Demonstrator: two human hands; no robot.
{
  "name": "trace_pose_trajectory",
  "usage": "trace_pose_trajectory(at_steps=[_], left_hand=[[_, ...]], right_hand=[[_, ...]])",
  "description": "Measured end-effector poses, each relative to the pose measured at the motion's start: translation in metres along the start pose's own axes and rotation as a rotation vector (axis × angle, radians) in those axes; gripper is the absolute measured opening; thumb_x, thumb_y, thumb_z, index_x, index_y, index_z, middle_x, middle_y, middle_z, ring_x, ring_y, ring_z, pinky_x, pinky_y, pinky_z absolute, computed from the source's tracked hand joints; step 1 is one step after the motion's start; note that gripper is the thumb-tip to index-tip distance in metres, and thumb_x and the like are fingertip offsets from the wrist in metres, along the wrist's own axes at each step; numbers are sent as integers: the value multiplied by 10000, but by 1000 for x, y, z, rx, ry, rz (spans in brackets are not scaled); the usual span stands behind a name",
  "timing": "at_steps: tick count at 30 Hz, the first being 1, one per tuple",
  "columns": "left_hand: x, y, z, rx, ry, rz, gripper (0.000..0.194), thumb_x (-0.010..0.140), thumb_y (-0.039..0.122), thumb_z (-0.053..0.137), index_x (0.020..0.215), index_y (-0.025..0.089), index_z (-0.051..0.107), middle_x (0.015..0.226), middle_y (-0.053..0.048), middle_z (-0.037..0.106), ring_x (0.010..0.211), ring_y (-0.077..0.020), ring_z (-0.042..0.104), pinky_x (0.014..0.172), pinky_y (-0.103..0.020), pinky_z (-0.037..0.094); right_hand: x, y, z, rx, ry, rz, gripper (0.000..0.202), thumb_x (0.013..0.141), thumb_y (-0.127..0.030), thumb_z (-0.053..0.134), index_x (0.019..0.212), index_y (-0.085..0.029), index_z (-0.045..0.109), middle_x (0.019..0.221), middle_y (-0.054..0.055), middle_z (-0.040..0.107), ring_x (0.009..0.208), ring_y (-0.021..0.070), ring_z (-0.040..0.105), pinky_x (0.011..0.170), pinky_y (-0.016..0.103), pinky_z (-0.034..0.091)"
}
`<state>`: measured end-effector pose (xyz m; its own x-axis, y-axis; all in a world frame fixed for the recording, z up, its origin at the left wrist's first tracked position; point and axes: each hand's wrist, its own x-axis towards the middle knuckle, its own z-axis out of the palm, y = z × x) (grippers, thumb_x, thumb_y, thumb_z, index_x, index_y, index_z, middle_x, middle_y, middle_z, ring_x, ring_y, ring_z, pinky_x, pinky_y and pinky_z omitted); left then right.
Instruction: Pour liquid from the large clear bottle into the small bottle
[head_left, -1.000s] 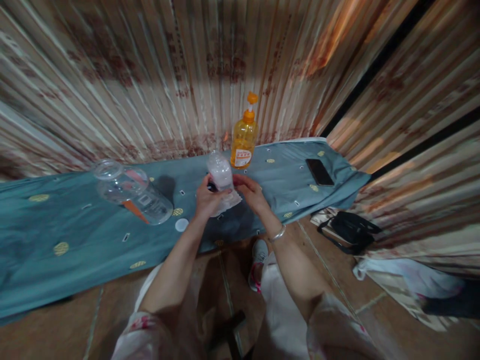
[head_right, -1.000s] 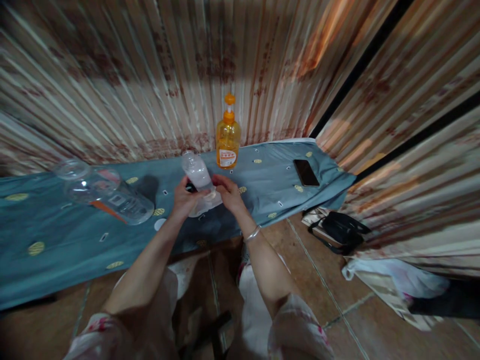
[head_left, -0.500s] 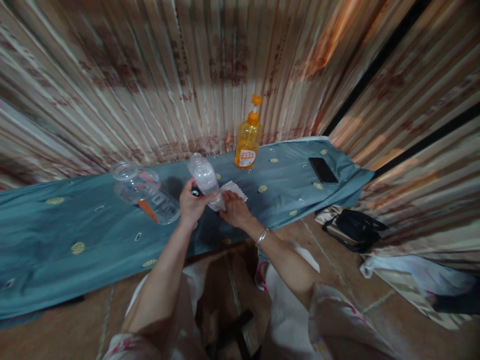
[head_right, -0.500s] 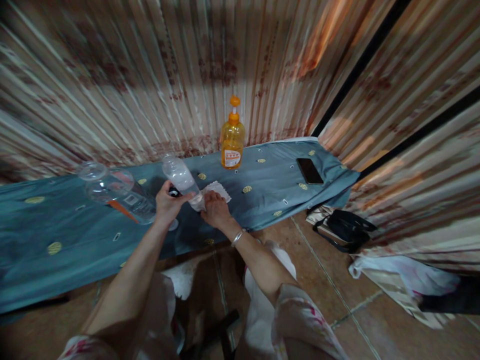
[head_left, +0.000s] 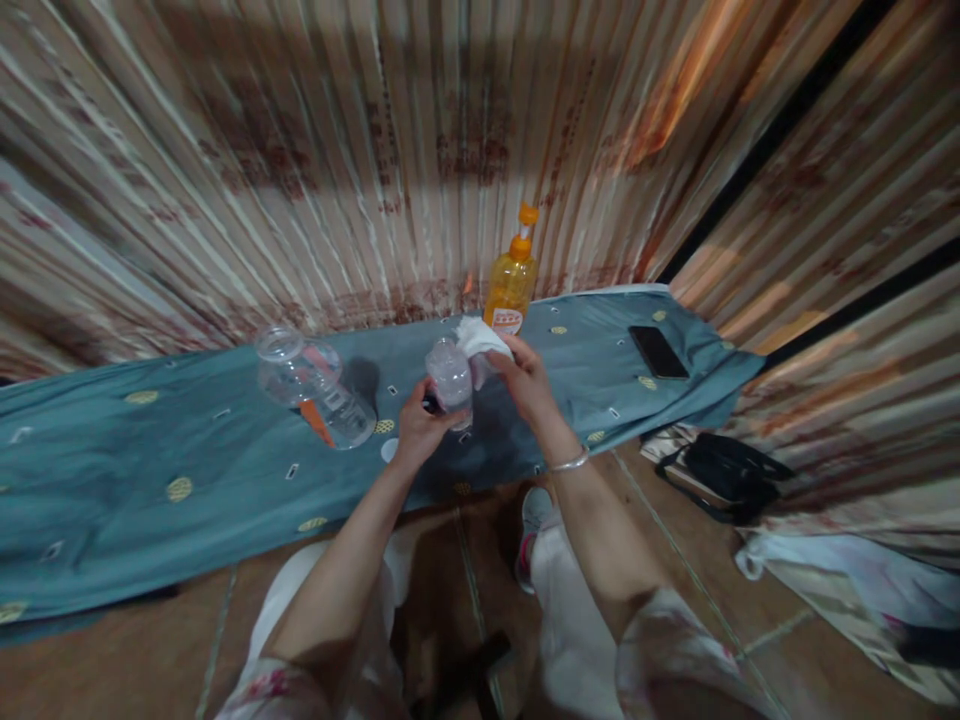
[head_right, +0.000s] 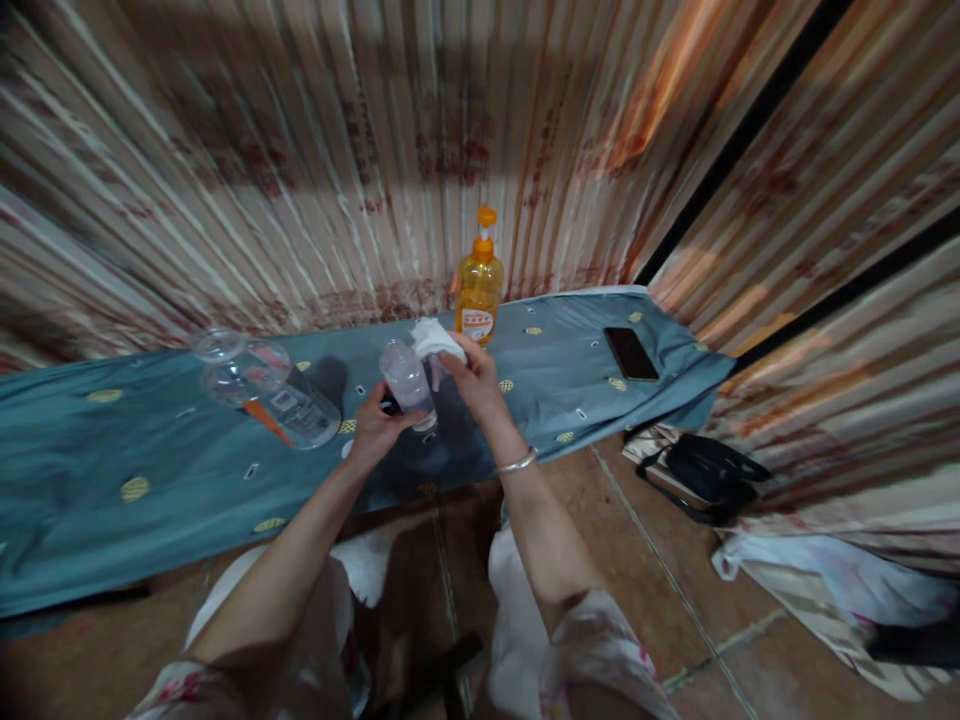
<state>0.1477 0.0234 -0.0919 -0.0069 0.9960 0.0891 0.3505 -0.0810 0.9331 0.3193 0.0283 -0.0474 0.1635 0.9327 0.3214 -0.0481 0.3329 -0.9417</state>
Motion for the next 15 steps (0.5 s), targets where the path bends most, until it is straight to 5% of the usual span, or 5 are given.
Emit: trace_pose_trajectory(at_steps=[7, 11, 15], left_hand=[[1, -1, 3, -26, -13, 4, 716, 489, 348, 848, 1142, 178, 607, 974, -35, 708, 841, -200, 647, 784, -325, 506], [3, -2, 3, -31, -11, -1, 731, 488, 364, 841, 1150, 167, 602, 987, -50, 709, 828, -209, 649, 793, -348, 517], [7, -6, 4, -44, -14, 33, 690, 538, 353, 805, 1169, 157, 608, 1011, -73, 717, 868, -244, 662, 847, -415, 530]], right_hand=[[-14, 0, 15, -187, -125, 1, 400, 861, -364, 507, 1197, -232, 678, 912, 1, 744, 889, 194, 655, 893, 348, 523], [-37, -6, 14, -407, -51, -147, 439, 909, -285, 469, 1321, -217, 604, 1221, 64, 701, 1154, 215, 627, 1040, 376, 472], [-67, -20, 24, -741, -79, -323, 475, 954, -217, 413, 1420, -202, 506, 1525, 111, 459, 1436, 219, 393, 1174, 428, 360]])
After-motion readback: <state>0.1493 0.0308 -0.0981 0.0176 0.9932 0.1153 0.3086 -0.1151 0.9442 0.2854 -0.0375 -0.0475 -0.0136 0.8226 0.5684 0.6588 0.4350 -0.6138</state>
